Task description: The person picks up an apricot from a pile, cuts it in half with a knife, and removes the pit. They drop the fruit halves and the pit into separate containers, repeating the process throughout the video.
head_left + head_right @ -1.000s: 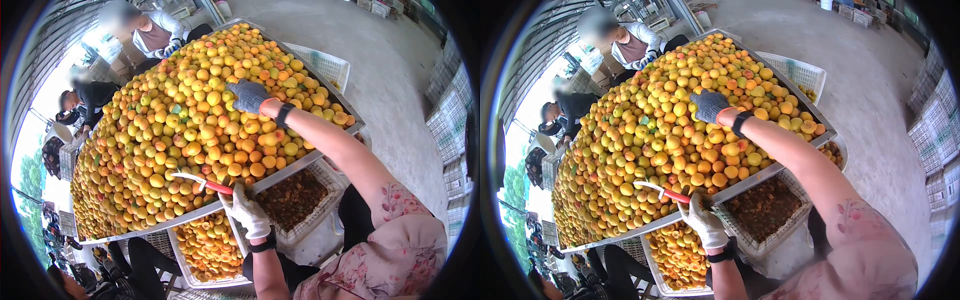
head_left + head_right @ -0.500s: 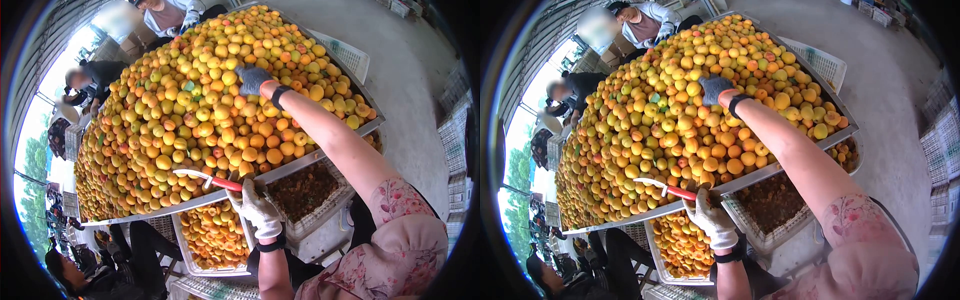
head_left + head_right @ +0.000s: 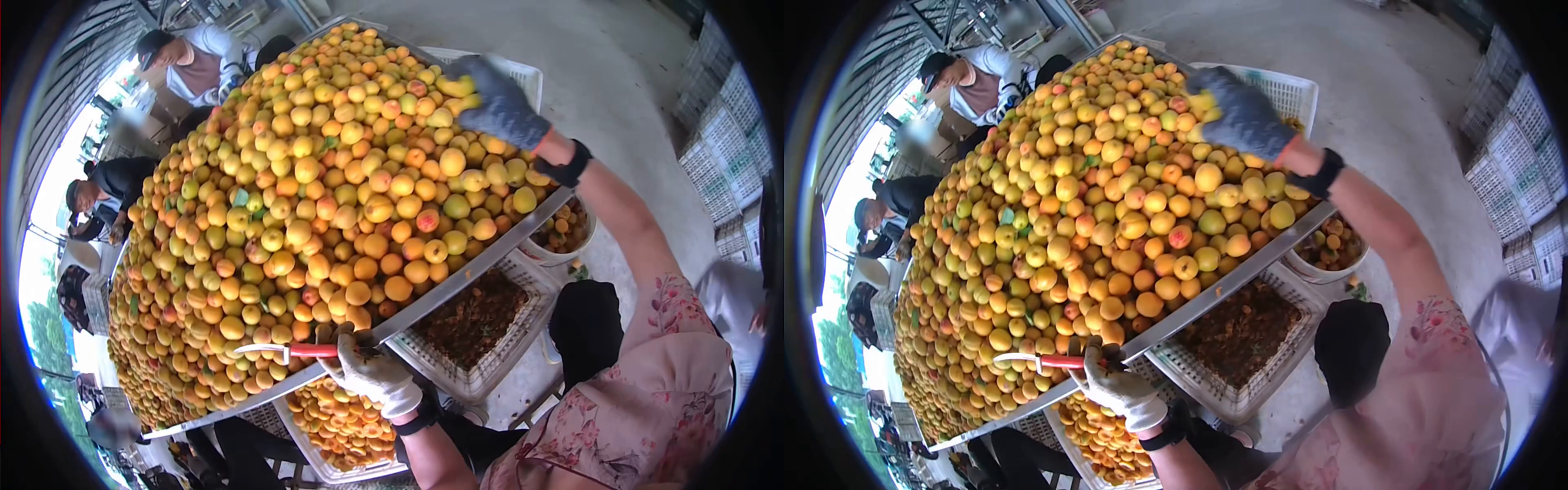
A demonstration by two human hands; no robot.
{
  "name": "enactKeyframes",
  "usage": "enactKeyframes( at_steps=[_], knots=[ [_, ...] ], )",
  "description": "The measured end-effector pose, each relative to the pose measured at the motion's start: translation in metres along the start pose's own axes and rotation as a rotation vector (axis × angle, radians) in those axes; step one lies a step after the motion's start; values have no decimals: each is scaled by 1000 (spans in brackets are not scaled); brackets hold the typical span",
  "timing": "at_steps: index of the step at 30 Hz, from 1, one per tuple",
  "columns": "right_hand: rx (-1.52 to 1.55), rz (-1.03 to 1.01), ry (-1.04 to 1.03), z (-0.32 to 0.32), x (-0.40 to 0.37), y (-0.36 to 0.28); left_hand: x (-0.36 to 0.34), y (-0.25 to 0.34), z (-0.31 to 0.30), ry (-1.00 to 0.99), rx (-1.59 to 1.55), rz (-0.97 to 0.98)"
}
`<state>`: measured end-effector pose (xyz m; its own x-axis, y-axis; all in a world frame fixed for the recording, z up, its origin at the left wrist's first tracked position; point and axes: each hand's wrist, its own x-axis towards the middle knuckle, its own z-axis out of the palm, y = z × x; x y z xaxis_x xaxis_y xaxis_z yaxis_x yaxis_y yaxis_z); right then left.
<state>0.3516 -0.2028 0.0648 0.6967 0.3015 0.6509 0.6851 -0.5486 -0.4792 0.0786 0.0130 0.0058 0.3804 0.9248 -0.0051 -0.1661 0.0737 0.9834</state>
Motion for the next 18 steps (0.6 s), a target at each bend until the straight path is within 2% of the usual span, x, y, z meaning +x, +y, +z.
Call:
enactKeyframes(
  at_steps=[2, 4, 5, 7, 8, 9, 10, 11, 12, 13, 14, 16, 18],
  knots=[
    [-81, 125, -29, -28, 1, 40, 1, -4, 5, 5, 1, 42],
    [-343, 235, -81, -38, 23, 77, 4, -8, 6, 4, -40, -20],
    [-343, 235, -81, -36, 32, 101, 6, -10, 5, 15, -82, -81],
    [-550, 300, -52, -17, 48, 143, 8, -12, 6, 31, -111, -84],
    [-530, 276, -60, -6, 56, 140, 9, -11, 5, 54, -139, -88],
    [-545, 193, 36, 13, 64, 135, 10, -7, 0, 91, -155, -111],
    [-550, 116, 131, 38, 70, 127, 11, -1, -3, 129, -172, -133],
    [-381, 76, 122, 43, 77, 93, 15, -6, -8, 86, -109, -88],
    [-254, -59, 121, 62, 79, 55, 20, -13, -11, 36, -52, -46],
    [25, -132, 67, 84, 78, 17, 21, -8, -10, 49, -125, -112],
    [258, -118, 18, 104, 71, -21, 24, -12, -8, 77, -133, -38],
    [255, -291, -171, 139, 64, -83, 25, -6, -8, 74, -165, -129],
    [240, -243, -326, 181, 61, -130, 26, -6, -12, 45, -191, -139]
  ],
)
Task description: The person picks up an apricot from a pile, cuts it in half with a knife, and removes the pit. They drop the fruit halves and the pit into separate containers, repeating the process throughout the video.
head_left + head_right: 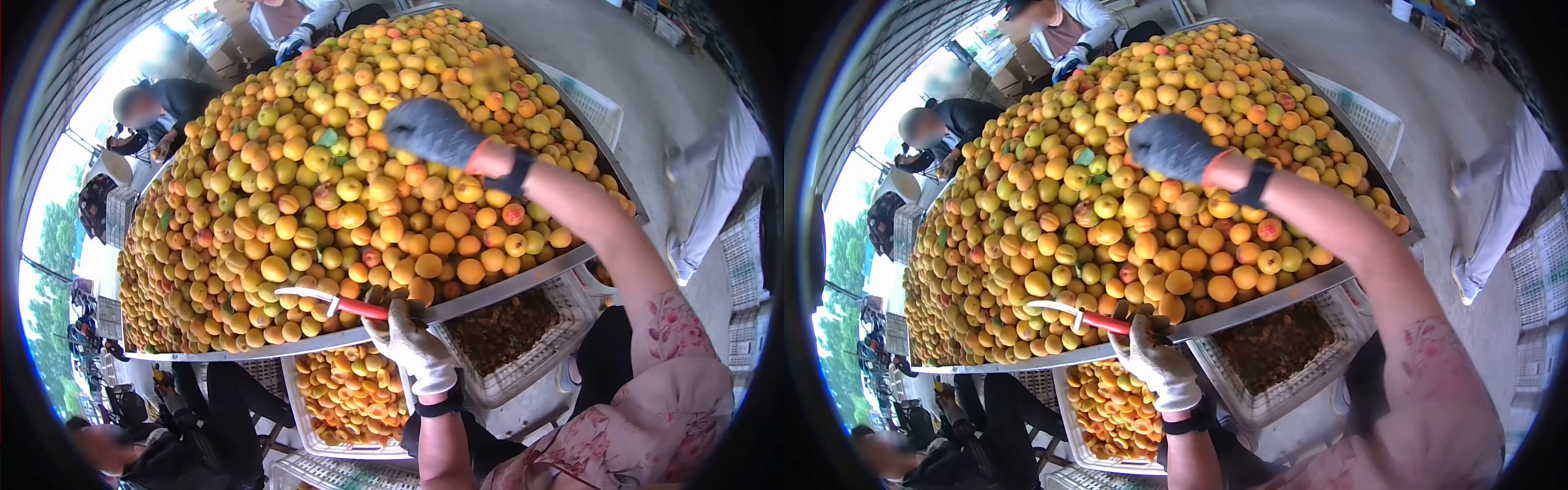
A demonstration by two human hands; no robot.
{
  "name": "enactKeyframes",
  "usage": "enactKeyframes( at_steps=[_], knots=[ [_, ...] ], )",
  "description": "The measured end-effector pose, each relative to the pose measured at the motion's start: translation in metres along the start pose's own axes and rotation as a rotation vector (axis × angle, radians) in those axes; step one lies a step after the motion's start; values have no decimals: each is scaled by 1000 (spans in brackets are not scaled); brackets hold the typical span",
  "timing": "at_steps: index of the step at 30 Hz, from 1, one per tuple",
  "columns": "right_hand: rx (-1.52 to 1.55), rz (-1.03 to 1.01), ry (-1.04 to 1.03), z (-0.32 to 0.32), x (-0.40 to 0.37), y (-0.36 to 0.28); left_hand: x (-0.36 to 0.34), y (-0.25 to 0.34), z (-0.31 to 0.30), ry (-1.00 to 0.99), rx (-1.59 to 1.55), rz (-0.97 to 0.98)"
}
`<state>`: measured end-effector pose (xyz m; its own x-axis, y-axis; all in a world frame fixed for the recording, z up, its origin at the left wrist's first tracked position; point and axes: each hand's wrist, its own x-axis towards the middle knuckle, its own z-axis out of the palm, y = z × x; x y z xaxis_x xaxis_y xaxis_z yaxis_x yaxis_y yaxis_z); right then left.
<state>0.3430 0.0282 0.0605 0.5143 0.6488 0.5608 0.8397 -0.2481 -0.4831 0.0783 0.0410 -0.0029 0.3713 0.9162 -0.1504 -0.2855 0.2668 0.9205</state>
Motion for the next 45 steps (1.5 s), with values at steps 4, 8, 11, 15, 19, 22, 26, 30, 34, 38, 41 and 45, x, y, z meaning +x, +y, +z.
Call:
enactKeyframes(
  at_steps=[4, 8, 11, 15, 19, 22, 26, 30, 34, 38, 41, 45],
  knots=[
    [-53, -21, -110, 80, 26, -40, 3, 8, -6, 30, -57, 5],
    [-353, 177, -250, 124, 43, -58, 9, 17, -19, 28, -92, -23],
    [-376, 256, -227, 129, 51, -69, 13, 24, -25, 3, -71, -8],
    [-364, 311, -158, 138, 59, -74, 17, 22, -29, 0, -135, -33],
    [-324, 367, -182, 147, 62, -74, 22, 25, -29, 31, -162, -35],
    [-275, 457, -186, 148, 64, -71, 24, 27, -33, 15, -136, -53],
    [-352, 333, -238, 136, 67, -60, 25, 25, -34, 13, -127, -18],
    [-191, 100, -34, 50, 26, -73, 23, 29, -31, -8, -78, 6],
    [-368, -60, 255, -64, -48, -62, 20, 24, -23, 27, -78, -21],
    [-728, -150, 481, -176, -112, -10, 16, 19, -10, 9, -61, 3],
    [-865, 223, 389, -247, -140, 59, 6, 13, 2, 4, -1, 9],
    [-988, 557, 329, -282, -155, 150, -8, 6, 9, -71, 140, 78]
  ],
)
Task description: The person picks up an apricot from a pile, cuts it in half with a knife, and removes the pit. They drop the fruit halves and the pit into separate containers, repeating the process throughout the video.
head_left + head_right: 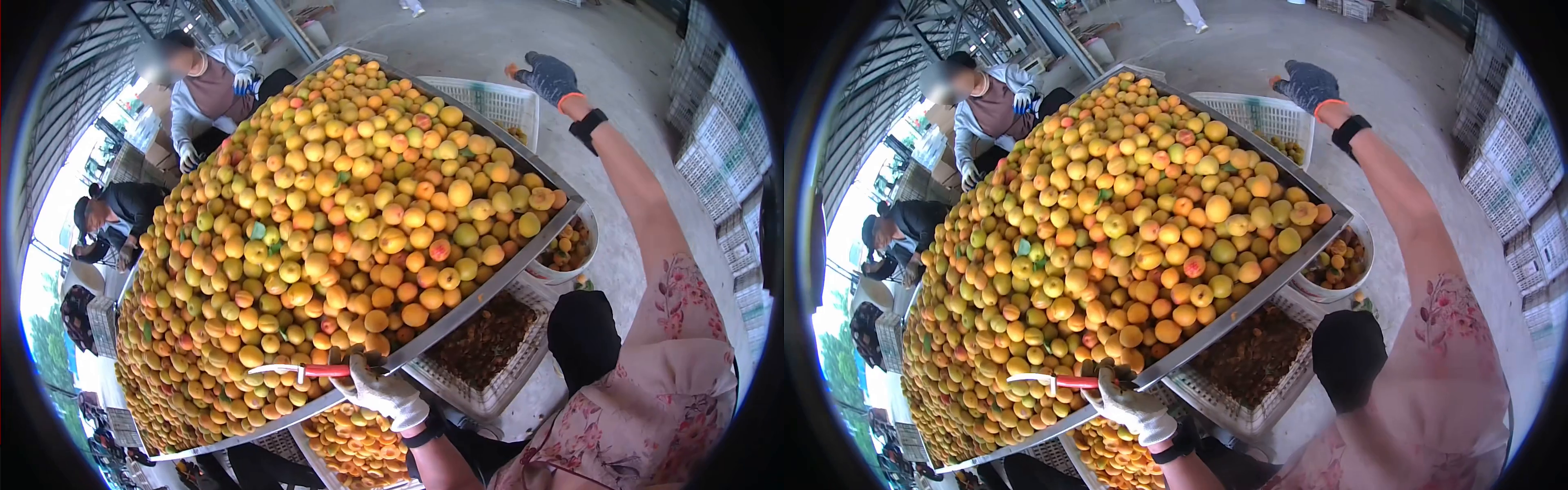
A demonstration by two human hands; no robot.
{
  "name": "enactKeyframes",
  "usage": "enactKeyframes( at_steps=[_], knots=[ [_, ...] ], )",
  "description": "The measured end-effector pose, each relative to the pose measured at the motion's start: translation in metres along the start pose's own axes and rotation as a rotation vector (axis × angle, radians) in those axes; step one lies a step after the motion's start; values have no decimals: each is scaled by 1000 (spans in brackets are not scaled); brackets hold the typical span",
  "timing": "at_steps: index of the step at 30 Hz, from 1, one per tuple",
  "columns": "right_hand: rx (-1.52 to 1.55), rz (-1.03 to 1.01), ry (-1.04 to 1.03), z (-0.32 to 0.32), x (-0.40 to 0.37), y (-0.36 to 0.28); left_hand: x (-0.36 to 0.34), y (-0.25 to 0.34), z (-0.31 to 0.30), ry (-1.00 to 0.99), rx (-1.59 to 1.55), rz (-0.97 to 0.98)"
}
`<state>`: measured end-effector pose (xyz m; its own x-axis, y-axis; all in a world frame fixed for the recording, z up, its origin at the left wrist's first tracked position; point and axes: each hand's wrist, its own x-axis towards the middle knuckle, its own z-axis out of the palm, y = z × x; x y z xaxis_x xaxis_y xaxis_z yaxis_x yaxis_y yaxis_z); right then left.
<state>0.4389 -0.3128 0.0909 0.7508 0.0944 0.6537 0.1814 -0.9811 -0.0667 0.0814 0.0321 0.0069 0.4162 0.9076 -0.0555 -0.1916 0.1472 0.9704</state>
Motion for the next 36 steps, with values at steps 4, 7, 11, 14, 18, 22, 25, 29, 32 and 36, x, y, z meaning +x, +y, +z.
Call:
enactKeyframes(
  at_steps=[4, 7, 11, 14, 18, 22, 25, 29, 32, 36],
  knots=[
    [316, -2, 61, 38, -13, -36, -5, -14, 4, -34, 178, 105],
    [476, -155, -22, 83, -23, -82, -7, -23, 8, -36, 35, 41],
    [486, -246, -173, 117, -25, -155, -17, -17, 22, -21, 71, 4],
    [259, -263, -432, 133, -17, -195, -22, -15, 22, -30, 105, -8],
    [179, -205, -473, 142, -13, -201, -15, -23, 10, -51, 175, 1],
    [171, -251, -440, 144, -8, -178, -17, -7, 26, -37, 65, -38],
    [145, -249, -538, 119, -5, -173, -9, -19, 19, -67, 75, -42],
    [215, -434, -402, 131, -19, -168, -8, -23, 19, -47, 95, -15],
    [161, -418, -282, 95, -11, -148, -5, -20, 17, -91, 109, 27],
    [129, -141, -178, 88, 21, -108, -8, -22, 13, -205, 361, 304]
  ],
)
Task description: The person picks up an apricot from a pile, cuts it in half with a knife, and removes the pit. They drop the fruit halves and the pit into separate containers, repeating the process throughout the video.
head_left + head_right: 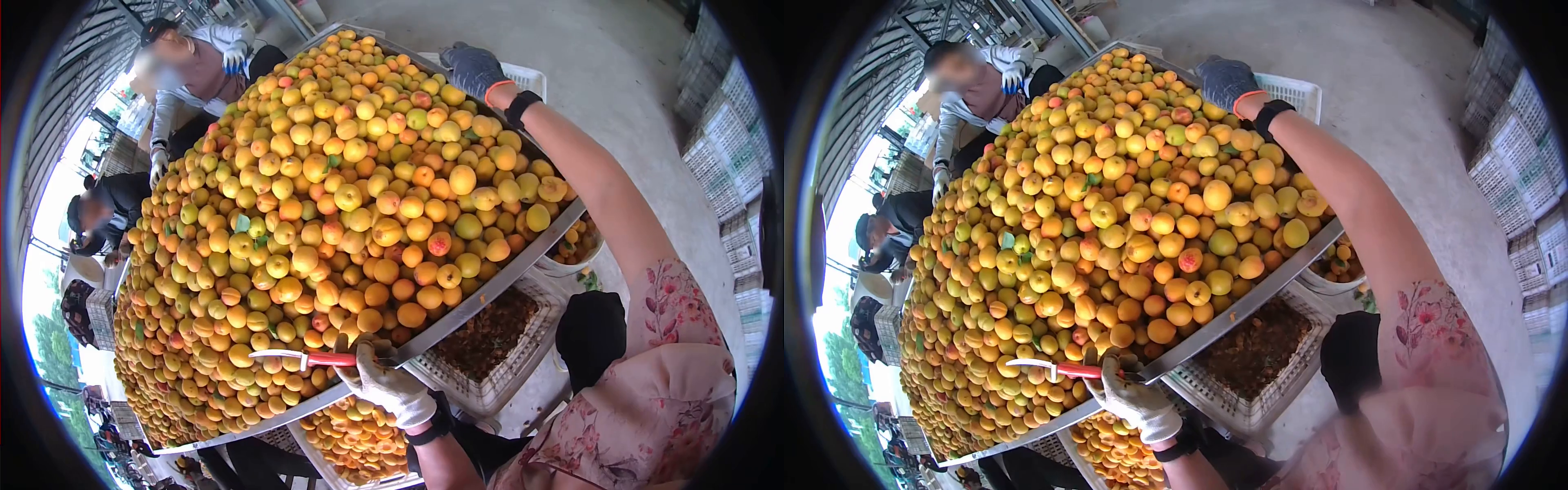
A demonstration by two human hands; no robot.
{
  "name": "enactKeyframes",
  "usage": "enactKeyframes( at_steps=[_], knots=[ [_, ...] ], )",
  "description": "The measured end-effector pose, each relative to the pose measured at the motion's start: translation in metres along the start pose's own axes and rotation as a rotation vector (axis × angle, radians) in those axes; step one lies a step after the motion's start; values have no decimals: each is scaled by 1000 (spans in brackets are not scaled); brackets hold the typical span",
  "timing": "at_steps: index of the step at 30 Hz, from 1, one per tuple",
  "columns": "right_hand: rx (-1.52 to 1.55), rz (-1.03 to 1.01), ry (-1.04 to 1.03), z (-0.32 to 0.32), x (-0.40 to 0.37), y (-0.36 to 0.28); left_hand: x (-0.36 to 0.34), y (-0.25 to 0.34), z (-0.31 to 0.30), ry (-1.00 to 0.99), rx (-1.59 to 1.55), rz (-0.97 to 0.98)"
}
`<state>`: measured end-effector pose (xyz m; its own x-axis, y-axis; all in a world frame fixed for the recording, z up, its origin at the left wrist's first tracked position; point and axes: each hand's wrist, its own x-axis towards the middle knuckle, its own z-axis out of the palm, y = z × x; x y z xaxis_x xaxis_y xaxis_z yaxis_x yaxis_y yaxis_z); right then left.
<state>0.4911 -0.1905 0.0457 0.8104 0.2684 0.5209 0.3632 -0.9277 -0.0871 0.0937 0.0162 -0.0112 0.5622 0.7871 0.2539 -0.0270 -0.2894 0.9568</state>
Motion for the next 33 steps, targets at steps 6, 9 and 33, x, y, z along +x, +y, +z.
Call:
enactKeyframes(
  at_steps=[6, 9, 33],
  knots=[
    [167, -67, -288, 27, -11, -43, -2, 9, 1, 62, -204, -264],
    [-11, -244, -221, 51, -20, -80, -5, 9, -1, 58, -214, -291],
    [74, -189, -369, 44, -70, -37, -44, 9, -13, -60, 142, 124]
  ],
)
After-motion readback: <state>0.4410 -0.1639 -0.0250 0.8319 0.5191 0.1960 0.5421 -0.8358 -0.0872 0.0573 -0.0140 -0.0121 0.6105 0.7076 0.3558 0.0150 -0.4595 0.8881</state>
